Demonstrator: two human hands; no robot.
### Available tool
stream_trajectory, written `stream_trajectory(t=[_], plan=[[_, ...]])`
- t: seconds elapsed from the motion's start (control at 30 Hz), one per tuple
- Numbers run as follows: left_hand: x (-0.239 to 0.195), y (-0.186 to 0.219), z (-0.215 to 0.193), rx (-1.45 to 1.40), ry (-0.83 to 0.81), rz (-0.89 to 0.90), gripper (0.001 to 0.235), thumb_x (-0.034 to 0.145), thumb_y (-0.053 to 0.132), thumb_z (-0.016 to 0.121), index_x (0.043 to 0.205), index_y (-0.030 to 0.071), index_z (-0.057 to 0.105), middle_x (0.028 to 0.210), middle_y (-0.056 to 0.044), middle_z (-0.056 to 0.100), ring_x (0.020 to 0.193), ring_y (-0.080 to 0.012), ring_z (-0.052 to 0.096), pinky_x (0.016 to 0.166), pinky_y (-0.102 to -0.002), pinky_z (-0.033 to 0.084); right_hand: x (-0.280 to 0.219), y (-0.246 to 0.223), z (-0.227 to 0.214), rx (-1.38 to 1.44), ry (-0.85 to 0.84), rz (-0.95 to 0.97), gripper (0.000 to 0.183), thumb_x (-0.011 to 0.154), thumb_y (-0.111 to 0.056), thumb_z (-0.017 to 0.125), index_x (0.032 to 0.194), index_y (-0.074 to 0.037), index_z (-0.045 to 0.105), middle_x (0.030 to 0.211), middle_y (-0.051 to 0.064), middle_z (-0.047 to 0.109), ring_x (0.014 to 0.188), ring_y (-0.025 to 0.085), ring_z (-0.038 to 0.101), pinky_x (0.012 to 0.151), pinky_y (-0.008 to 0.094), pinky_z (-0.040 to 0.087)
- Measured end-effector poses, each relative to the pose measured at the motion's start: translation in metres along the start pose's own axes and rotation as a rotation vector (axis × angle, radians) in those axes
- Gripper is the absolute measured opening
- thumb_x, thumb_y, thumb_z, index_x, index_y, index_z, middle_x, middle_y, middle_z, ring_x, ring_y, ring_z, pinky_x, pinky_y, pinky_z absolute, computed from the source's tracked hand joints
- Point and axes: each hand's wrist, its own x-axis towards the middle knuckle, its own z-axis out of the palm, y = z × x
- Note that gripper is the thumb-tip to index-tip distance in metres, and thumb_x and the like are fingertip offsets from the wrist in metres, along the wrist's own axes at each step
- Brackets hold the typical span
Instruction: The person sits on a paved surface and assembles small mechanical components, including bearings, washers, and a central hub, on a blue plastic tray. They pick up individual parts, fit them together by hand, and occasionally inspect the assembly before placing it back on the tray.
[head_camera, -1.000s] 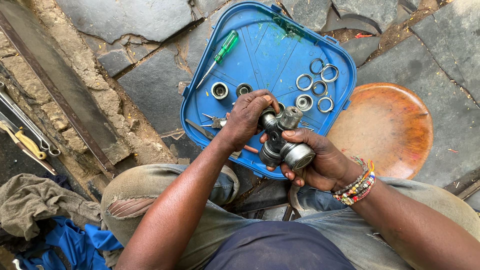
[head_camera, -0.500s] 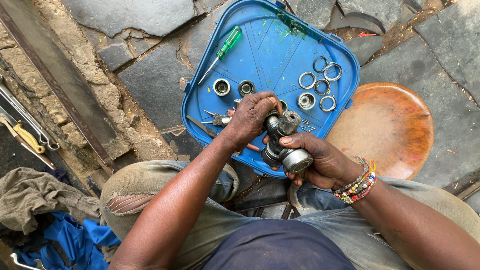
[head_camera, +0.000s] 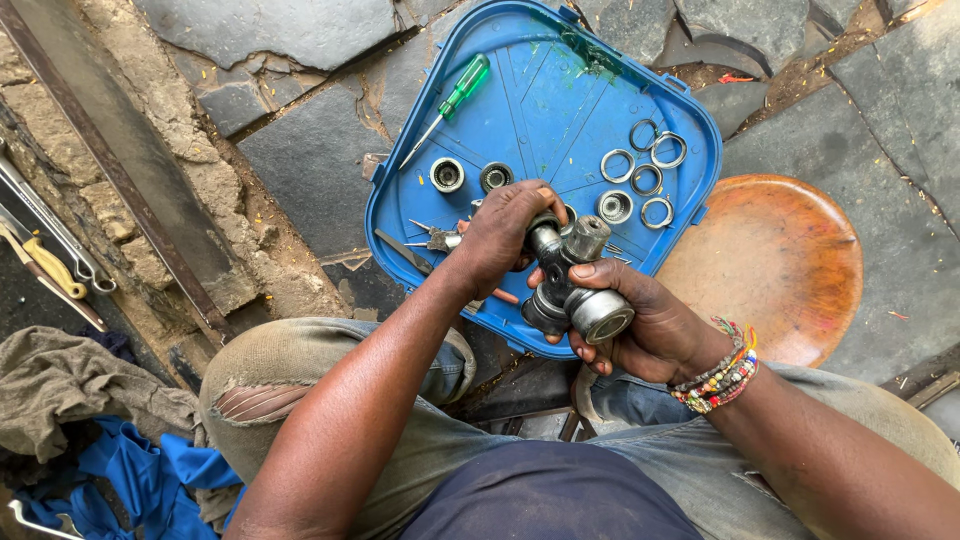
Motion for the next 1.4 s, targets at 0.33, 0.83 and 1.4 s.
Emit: stream_trajectory(t=[0.33,0.83,1.4], plan=[[-0.001,0.007,-0.001,-0.345,0.111,-0.043,0.036,0.103,0.037,0.045,0.094,0.010,0.067,0.070,-0.005,0.064,0.044,-0.0076,0.044,0.038,-0.022,0.029,-0.024,-0.010,-0.002,-0.110,-0.138,-0.152,0.074,0.086,-0.025,0.076,0.148,0.000,0.045,0.115,0.022,0.066,0.075,0.015,0.070,0.057,0.029,0.059],[0.000,0.011,0.010,-0.409,0.138,0.079,0.039,0.106,0.041,0.045,0.103,0.007,0.065,0.078,-0.007,0.065,0.061,-0.0117,0.059,0.052,-0.026,0.046,-0.019,-0.034,-0.015,-0.127,0.025,-0.414,0.077,0.084,-0.004,0.069,0.154,-0.007,0.037,0.136,0.019,0.055,0.130,0.043,0.057,0.091,0.046,0.054],[-0.016,0.032,0.026,-0.693,-0.026,0.129,0.040,0.110,0.039,0.042,0.111,0.003,0.060,0.087,-0.012,0.066,0.081,-0.0240,0.071,0.072,-0.039,0.060,0.000,-0.039,-0.039,-0.147,-0.021,-0.536,0.088,0.082,-0.002,0.084,0.159,-0.002,0.041,0.125,0.021,0.059,0.109,0.025,0.066,0.098,0.035,0.055]])
